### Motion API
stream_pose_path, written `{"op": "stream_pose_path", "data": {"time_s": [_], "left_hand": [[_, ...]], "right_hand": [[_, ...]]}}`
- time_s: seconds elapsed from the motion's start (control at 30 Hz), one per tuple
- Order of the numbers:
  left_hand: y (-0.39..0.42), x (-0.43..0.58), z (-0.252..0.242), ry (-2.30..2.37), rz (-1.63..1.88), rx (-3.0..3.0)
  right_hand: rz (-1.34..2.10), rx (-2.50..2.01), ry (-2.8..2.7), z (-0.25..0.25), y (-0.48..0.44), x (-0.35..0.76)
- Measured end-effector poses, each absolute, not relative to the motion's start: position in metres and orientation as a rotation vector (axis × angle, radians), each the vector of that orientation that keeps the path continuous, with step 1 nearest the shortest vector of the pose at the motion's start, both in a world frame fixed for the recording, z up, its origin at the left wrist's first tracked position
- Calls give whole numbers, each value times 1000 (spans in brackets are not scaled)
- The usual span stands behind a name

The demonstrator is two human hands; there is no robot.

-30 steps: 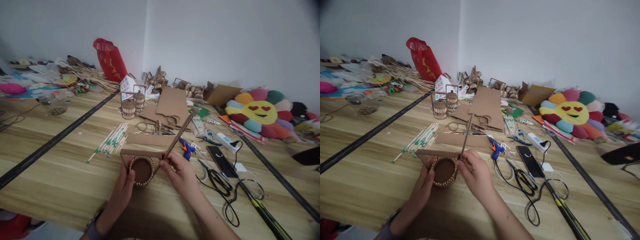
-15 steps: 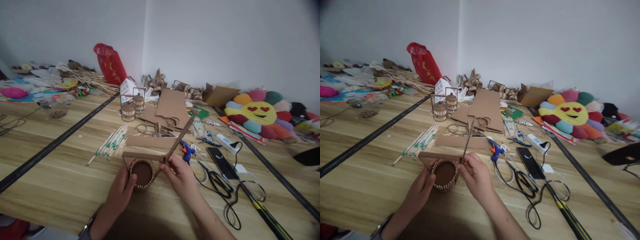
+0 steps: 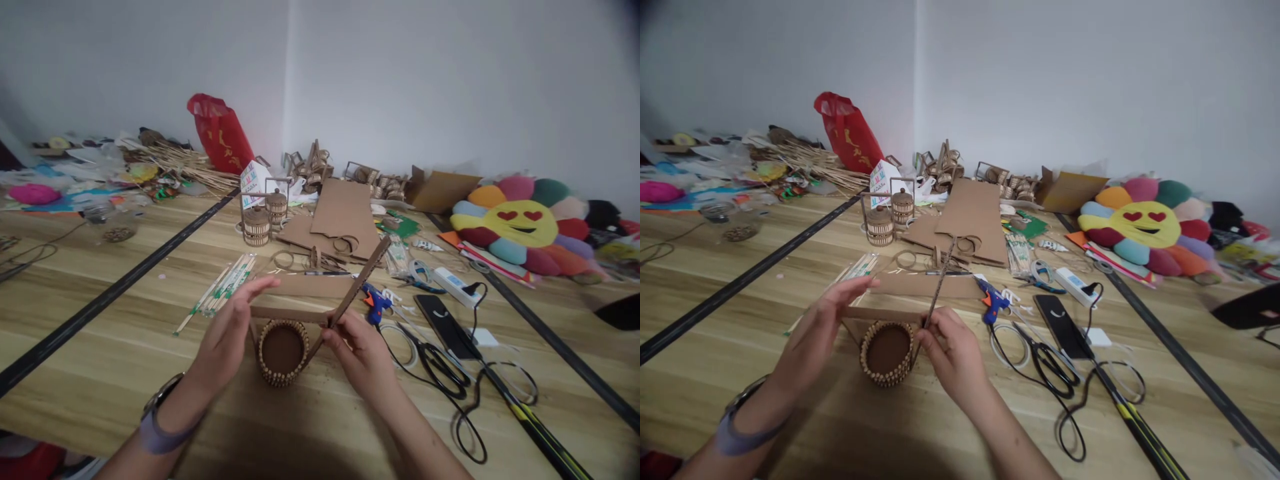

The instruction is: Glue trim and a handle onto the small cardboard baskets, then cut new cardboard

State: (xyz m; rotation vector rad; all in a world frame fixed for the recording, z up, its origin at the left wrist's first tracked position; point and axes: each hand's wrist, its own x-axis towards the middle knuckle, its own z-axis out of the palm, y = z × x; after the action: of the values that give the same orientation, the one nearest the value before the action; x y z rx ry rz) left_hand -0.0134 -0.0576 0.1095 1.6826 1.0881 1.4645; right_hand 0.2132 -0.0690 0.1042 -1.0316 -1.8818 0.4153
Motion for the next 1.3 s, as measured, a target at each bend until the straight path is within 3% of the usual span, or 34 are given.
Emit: {"op": "stream_pose_path", "data": {"time_s": [0.27,0.63,1.0,1.3], "left_hand": [[-59,-6,123,1164,1222,2122],[-56,-5,128,1130,1150,2163],[-55,1,106,825,1500,1273],[-60,6,112,812,1569,1202]], "right_hand": [[450,-1054,-1829,96,-68,215],[438,-996,-1851,99,-66,213],[424,-998,-1912,105,-67,212],[451,-1021,-1921,107,-68,210]]}}
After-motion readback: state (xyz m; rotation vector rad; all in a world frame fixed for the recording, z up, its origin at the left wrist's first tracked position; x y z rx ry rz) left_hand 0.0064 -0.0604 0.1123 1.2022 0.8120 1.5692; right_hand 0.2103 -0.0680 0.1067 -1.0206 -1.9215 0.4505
